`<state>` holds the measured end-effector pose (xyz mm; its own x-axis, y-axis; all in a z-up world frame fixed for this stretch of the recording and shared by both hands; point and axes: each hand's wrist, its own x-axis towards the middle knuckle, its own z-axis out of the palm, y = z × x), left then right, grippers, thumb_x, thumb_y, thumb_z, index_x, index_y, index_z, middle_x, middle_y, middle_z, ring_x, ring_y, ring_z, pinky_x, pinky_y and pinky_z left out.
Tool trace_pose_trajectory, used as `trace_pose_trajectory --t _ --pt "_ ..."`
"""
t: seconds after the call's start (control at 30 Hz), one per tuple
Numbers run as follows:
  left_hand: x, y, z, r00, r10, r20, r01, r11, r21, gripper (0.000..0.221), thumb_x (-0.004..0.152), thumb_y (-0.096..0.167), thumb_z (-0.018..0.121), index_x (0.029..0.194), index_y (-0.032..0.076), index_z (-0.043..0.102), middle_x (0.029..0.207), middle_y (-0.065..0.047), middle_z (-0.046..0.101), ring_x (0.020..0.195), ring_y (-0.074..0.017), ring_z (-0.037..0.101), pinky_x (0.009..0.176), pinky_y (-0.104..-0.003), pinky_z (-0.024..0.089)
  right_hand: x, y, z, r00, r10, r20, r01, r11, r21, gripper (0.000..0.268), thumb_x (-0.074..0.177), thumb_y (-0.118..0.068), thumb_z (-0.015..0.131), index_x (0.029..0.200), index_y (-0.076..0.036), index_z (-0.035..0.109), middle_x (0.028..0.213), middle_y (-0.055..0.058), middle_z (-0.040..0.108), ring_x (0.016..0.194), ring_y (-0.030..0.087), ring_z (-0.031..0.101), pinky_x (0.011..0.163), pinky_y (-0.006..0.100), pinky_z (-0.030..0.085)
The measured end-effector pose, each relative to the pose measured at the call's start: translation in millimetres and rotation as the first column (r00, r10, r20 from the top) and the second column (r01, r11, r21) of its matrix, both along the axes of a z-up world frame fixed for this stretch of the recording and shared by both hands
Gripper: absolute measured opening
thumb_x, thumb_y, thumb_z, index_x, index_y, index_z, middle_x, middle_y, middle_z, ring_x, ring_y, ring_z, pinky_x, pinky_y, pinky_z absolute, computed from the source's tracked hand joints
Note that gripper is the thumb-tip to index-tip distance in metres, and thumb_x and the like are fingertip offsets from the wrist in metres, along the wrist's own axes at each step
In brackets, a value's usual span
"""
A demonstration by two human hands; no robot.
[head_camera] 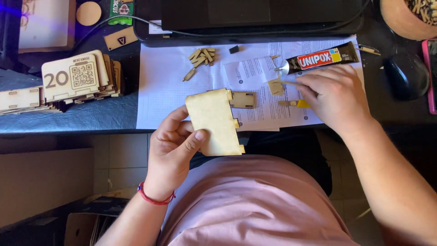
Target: Applying glue to the edges of laser-cut wooden components and assembling them into a small structure.
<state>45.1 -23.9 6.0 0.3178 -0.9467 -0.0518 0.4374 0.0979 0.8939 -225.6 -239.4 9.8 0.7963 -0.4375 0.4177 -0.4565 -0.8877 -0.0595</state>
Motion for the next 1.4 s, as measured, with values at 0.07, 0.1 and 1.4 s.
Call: trace_pose_trajectory --t 0.07,0.1,1.4 --pt "0.0 -1.7 -2.7 1.000 0.004 -0.003 -0.004 1.000 0.001 0.054 0.090 0.012 0.071 0.139 -0.003 0.051 0.097 -0.009 0.074 0.081 -0.0099 0.065 0.071 -0.027 0.057 -3.5 1.4 3.5 1.000 -0.012 0.019 0.012 1.000 -0.009 0.014 0.089 -0.005 0.087 0.101 -0.007 0.080 0.096 0.005 0.078 0.089 0.023 0.074 0.082 0.039 0.054" --pt "0.3 -2.3 -4.0 1.000 0.010 -0.004 -0.010 1.000 0.003 0.050 0.091 0.011 0.070 0.135 -0.003 0.054 0.100 -0.011 0.074 0.082 -0.0107 0.065 0.070 -0.028 0.057 -4.7 2.0 5.4 0.999 -0.022 0.039 0.022 1.000 -0.018 0.017 0.087 -0.004 0.088 0.102 -0.005 0.079 0.100 0.008 0.078 0.091 0.025 0.074 0.087 0.041 0.055" --pt "-16.0 -6.2 76.9 0.034 0.790 0.612 0.319 0.572 -0.756 0.039 0.103 0.005 0.032 0.086 0.015 0.067 0.073 0.008 0.051 0.072 -0.0093 0.049 0.064 -0.023 0.041 71.0 159.9 55.5 0.531 -0.541 0.653 -0.396 0.522 0.755 0.025 0.098 -0.018 0.059 0.082 -0.001 0.068 0.069 0.014 0.072 0.066 0.018 0.070 0.058 0.023 0.047"
